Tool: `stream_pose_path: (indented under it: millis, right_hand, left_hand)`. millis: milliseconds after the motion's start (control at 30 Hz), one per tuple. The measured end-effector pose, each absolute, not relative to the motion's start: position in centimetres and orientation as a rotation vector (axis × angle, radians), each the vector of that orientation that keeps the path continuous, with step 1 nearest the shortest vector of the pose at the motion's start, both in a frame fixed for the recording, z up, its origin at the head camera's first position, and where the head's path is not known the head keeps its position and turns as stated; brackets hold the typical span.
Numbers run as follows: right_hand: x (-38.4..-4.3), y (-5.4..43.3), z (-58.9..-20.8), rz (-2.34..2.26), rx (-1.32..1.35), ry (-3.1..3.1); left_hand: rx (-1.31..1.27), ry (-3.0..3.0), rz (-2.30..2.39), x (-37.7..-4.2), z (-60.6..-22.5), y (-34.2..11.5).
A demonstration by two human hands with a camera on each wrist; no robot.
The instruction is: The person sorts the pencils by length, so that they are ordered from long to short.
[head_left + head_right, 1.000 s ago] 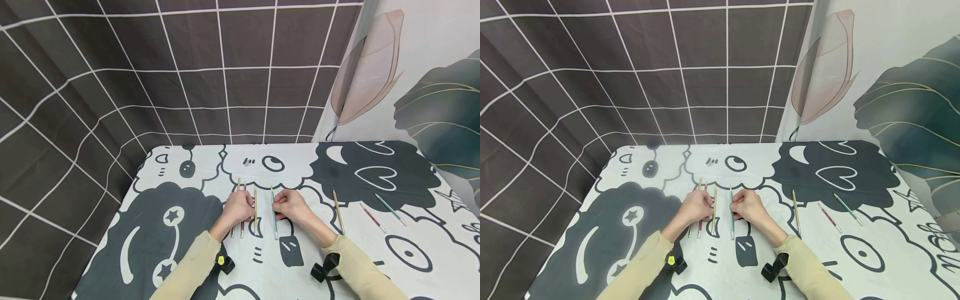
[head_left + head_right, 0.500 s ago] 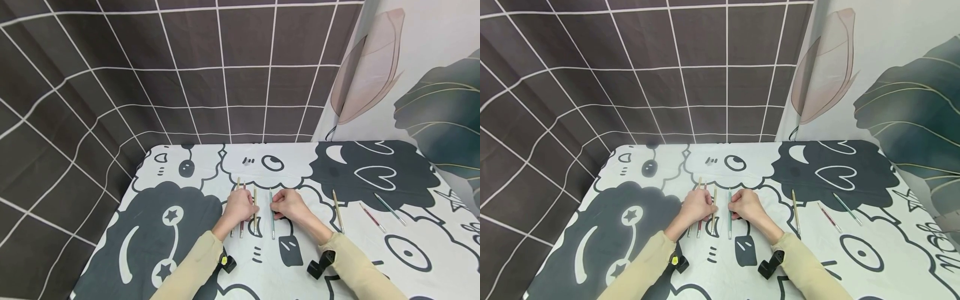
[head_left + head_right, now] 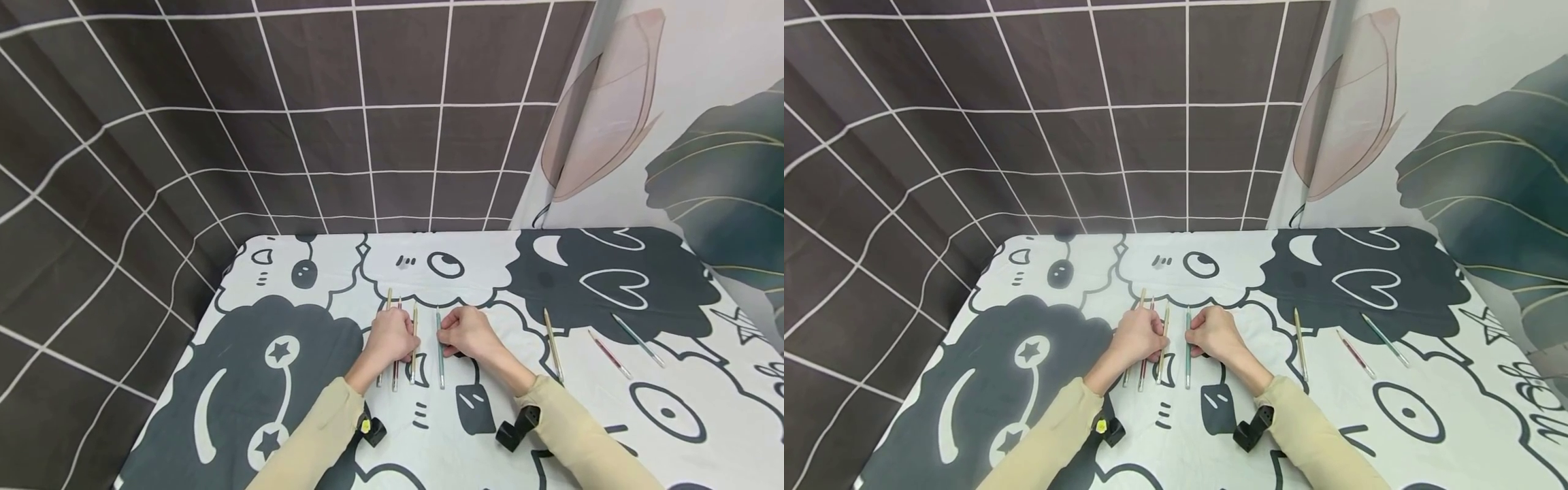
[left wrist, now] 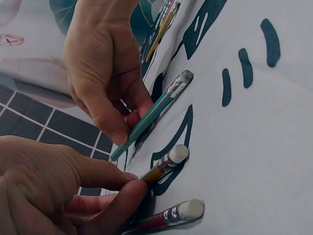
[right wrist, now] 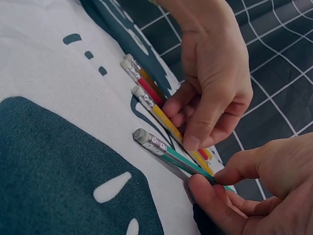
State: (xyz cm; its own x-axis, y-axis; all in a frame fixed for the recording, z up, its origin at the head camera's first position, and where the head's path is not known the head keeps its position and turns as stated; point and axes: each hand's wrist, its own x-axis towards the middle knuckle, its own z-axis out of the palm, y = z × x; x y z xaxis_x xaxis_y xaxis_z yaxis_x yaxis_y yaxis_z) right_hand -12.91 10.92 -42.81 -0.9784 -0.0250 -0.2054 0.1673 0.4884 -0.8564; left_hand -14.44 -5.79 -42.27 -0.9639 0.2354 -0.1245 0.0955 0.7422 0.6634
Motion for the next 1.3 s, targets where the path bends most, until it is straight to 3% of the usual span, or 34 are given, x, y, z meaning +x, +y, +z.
stream_pose_path:
  millis: [1300]
  right_hand:
    - [-12.79,9.97,-42.76,-1.454,0.063,2.583]
  left_hand:
    - [0.283,2.769,1.049,-13.7,-42.29,-6.35]
